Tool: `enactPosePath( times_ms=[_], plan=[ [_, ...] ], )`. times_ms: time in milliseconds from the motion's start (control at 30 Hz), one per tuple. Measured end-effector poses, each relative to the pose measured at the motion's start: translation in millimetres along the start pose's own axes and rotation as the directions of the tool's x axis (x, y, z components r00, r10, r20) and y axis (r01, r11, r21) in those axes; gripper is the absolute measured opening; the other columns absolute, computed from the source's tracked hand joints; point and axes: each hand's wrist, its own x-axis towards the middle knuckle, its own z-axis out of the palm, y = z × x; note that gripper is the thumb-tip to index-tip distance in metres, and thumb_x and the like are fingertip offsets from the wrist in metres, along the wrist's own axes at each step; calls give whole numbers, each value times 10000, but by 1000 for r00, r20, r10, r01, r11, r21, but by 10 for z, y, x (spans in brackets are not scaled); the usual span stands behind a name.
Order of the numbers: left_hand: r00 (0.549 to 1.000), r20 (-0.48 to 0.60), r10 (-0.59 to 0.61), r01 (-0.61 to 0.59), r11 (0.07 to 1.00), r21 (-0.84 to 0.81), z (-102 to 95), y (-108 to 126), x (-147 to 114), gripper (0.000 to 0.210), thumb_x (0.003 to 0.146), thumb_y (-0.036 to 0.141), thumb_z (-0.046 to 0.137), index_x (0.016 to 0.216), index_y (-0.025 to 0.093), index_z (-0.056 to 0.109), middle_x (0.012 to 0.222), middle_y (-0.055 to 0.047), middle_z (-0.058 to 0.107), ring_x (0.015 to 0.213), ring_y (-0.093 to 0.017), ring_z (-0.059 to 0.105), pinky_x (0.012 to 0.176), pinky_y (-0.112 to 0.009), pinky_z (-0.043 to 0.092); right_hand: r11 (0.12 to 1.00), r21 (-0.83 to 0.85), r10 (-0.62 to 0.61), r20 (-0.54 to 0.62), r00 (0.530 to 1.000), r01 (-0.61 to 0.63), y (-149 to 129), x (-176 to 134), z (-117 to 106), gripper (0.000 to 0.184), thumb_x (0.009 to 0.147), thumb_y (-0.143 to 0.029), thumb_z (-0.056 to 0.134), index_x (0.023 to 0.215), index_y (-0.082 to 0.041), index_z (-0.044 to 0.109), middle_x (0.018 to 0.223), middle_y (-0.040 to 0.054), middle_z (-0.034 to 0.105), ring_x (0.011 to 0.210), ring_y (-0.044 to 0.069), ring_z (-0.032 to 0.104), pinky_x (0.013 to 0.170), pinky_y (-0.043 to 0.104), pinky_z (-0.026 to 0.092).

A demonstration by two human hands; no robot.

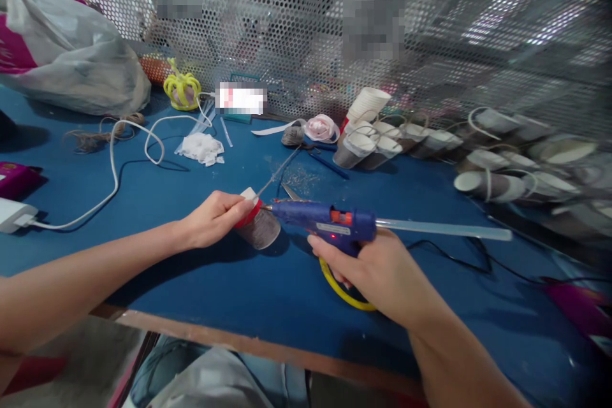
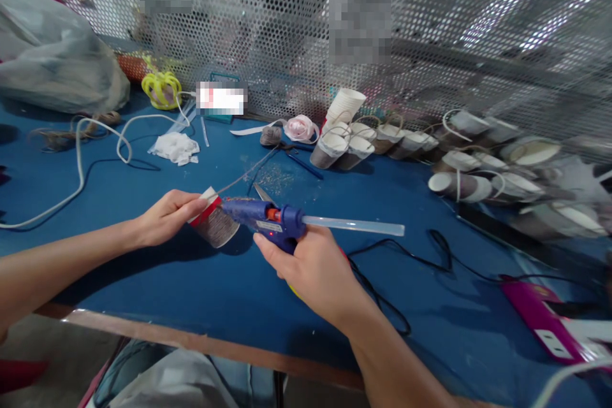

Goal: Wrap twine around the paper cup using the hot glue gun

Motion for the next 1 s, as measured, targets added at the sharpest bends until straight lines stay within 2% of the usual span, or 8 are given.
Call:
enactPosePath(
  times_ms=[100,233,333,433,600,700,867,1000],
  plan=[
    [1000,-13,9,-9,1000,25,-2,-8,0,422,819,390,325,734,73,590,593,-13,545,546,-102,470,555,-216,409,999,17,38,21,999,-38,8,-8,14,389,698,-451,512,403,-220,408,397,-27,504,371,108,487,403,229,408],
    [999,2,36,-36,998,45,-8,-18,-1,409,825,366,312,743,73,585,597,-10,531,548,-98,457,556,-215,401,1000,14,-26,-22,999,26,21,16,11,383,714,-410,511,399,-220,402,383,-29,504,371,108,492,442,228,423],
    [999,8,51,-52,996,74,-15,-20,-6,401,828,348,305,739,68,578,588,-1,507,538,-89,436,549,-211,387,998,37,-53,3,999,53,33,16,-5,391,723,-400,505,394,-220,393,367,-34,489,357,103,482,431,222,418],
    [998,11,65,-65,994,89,-19,-21,-13,394,828,339,305,736,69,576,578,4,494,531,-86,423,535,-207,376,998,60,-35,32,999,33,50,15,-15,394,723,-414,503,401,-218,387,359,-39,474,343,101,472,406,220,409],
    [997,7,73,-73,994,84,-14,-24,-12,379,819,342,317,701,87,571,584,-5,520,532,-91,439,533,-209,389,997,73,-10,31,999,8,71,67,-17,342,733,-414,496,468,-208,430,390,-34,501,399,121,518,492,240,441],
    [997,-1,76,-76,992,99,-13,-20,-8,373,814,341,326,681,89,567,579,-7,522,528,-89,437,533,-208,390,996,89,1,36,999,-4,66,77,-24,331,739,-417,489,493,-202,442,378,-42,478,385,117,500,485,241,435],
    [997,1,82,-82,992,94,-15,-16,-7,383,815,346,321,667,88,563,574,-8,521,526,-87,439,524,-203,386,995,101,-10,71,997,3,41,49,-44,357,738,-405,489,450,-210,407,391,-28,505,424,128,532,491,236,435],
    [997,-4,83,-83,992,94,-14,-14,-10,382,809,354,332,655,89,560,562,-4,512,526,-88,444,521,-199,383,995,95,-2,51,999,-2,52,66,-38,369,749,-399,481,440,-209,411,377,-33,491,406,124,517,494,239,435]
  ],
)
